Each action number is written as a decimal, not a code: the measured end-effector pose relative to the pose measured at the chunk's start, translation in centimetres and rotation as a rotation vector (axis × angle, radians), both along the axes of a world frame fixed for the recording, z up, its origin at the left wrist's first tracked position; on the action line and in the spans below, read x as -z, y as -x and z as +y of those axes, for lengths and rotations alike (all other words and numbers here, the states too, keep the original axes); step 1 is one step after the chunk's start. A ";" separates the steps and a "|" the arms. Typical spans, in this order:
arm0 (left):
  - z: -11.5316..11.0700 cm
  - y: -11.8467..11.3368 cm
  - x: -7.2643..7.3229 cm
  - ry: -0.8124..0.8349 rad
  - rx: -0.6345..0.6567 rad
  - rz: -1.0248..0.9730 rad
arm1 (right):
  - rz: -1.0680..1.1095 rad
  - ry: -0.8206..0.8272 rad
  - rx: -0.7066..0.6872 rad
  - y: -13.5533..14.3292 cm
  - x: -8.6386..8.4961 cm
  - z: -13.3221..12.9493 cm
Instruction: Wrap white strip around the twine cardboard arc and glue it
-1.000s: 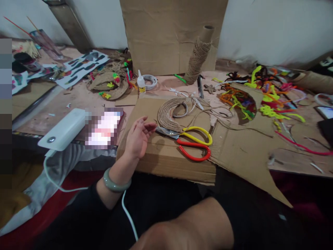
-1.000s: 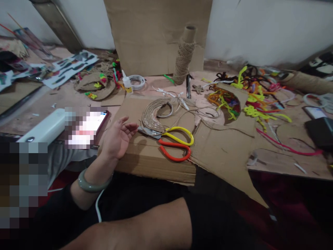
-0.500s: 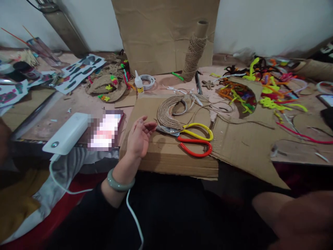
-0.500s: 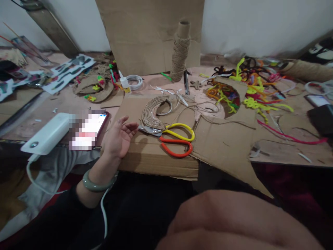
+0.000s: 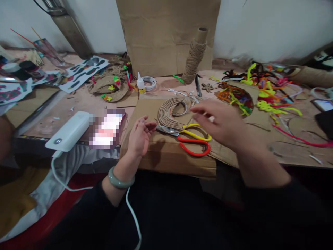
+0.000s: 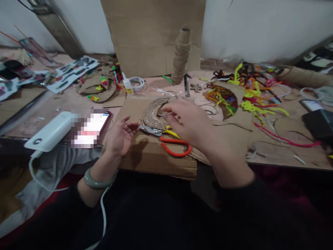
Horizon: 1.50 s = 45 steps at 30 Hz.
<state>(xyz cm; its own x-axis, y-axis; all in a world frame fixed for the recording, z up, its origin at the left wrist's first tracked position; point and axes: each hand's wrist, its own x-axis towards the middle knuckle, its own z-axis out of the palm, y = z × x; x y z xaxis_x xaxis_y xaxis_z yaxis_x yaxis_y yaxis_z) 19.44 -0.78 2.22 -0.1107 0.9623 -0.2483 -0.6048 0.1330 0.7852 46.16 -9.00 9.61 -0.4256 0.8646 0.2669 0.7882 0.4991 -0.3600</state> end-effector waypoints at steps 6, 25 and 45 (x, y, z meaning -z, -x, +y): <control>-0.1 0.1 0.0 -0.007 0.001 -0.004 | -0.365 0.245 -0.001 7.1 1.3 11.8; -1.5 0.0 -3.6 0.046 0.157 0.101 | 1.193 0.584 0.260 5.1 0.9 10.7; 5.4 -3.5 -6.0 0.045 0.231 0.269 | -0.404 0.330 0.525 -7.9 4.7 10.3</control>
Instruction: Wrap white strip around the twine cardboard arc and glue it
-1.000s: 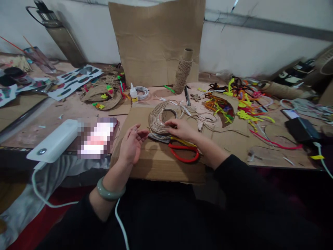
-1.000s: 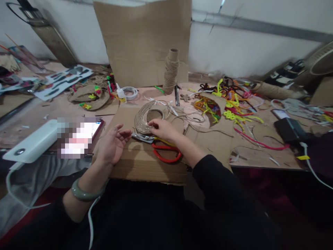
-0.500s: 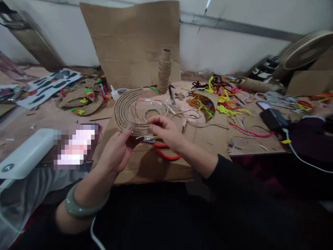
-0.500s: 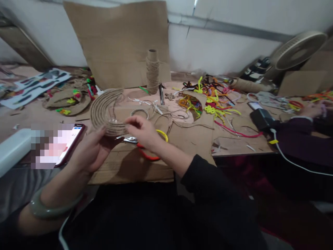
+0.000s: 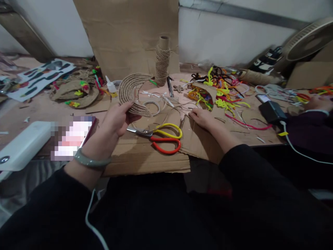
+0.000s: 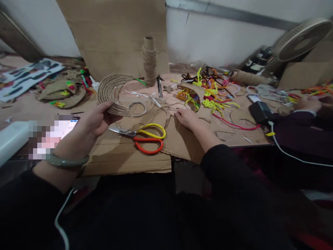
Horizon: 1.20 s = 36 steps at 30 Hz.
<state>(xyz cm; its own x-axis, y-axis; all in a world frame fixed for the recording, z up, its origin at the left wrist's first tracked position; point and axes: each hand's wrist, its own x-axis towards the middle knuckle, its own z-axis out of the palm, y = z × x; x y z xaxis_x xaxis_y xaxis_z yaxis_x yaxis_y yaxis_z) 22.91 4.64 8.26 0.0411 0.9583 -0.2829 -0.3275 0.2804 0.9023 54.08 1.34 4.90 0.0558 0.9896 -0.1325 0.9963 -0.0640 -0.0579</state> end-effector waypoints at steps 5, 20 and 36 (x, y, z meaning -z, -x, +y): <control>1.6 -1.4 1.6 0.043 0.029 -0.030 | 0.011 0.033 -0.122 0.4 -0.2 -0.6; 3.3 -0.9 4.6 0.041 -0.016 -0.170 | 0.248 -0.329 -0.201 1.8 -9.6 0.5; 2.9 -0.9 3.9 0.033 0.073 -0.149 | 0.998 -0.342 -0.329 12.1 0.4 8.1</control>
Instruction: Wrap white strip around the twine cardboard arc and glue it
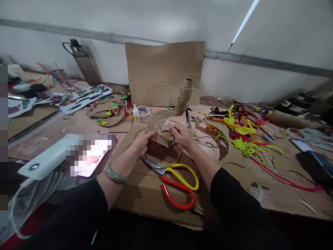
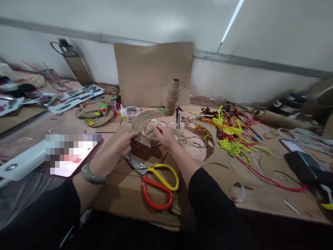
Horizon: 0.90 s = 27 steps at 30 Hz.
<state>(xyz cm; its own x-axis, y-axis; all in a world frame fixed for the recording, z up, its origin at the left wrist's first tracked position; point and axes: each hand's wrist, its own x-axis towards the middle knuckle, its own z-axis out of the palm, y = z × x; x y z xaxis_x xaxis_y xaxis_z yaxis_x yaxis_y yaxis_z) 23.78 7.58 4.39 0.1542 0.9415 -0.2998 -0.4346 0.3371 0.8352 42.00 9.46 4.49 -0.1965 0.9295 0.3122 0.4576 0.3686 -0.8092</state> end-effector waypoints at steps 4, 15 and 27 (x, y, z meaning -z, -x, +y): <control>-0.1 0.2 -0.2 -0.001 0.028 0.036 | 0.057 0.130 -0.079 1.0 0.8 0.0; -0.4 0.2 0.4 -0.067 0.153 0.074 | 0.283 0.286 -0.030 1.8 1.4 0.0; -0.9 -0.1 0.0 -0.100 0.142 0.068 | 0.481 0.442 -0.051 3.1 0.3 -1.4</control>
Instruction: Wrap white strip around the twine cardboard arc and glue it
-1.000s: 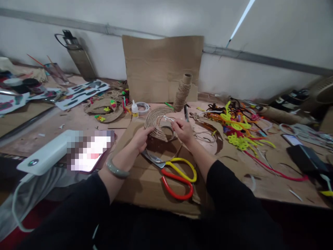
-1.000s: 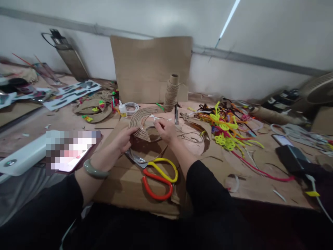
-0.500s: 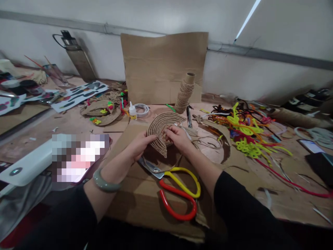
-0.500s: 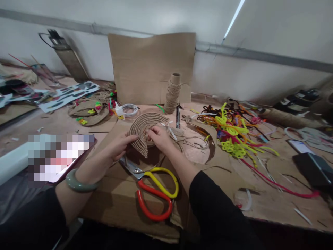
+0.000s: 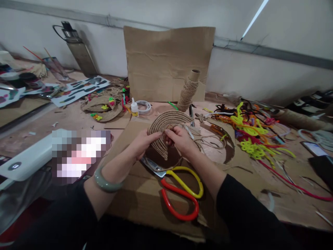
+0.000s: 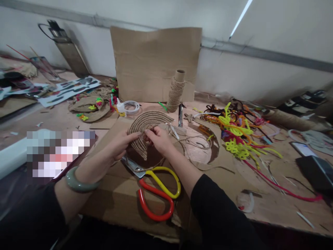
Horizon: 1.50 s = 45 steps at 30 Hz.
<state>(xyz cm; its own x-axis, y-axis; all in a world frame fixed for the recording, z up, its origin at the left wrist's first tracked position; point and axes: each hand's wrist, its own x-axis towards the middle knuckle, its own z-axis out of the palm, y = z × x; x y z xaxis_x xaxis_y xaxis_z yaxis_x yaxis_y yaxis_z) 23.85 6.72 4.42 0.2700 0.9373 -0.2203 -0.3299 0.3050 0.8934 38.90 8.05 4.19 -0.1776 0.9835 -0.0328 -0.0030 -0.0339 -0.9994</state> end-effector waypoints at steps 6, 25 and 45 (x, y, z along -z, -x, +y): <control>-0.2 0.1 0.0 0.009 -0.009 -0.027 | 0.027 -0.009 -0.032 0.1 -0.1 -0.5; -0.3 0.2 -0.5 0.017 0.028 0.042 | 0.078 -0.002 0.083 0.1 -0.2 -0.2; -0.5 0.0 -0.1 0.067 0.051 0.093 | 0.114 0.013 0.113 0.1 0.0 0.1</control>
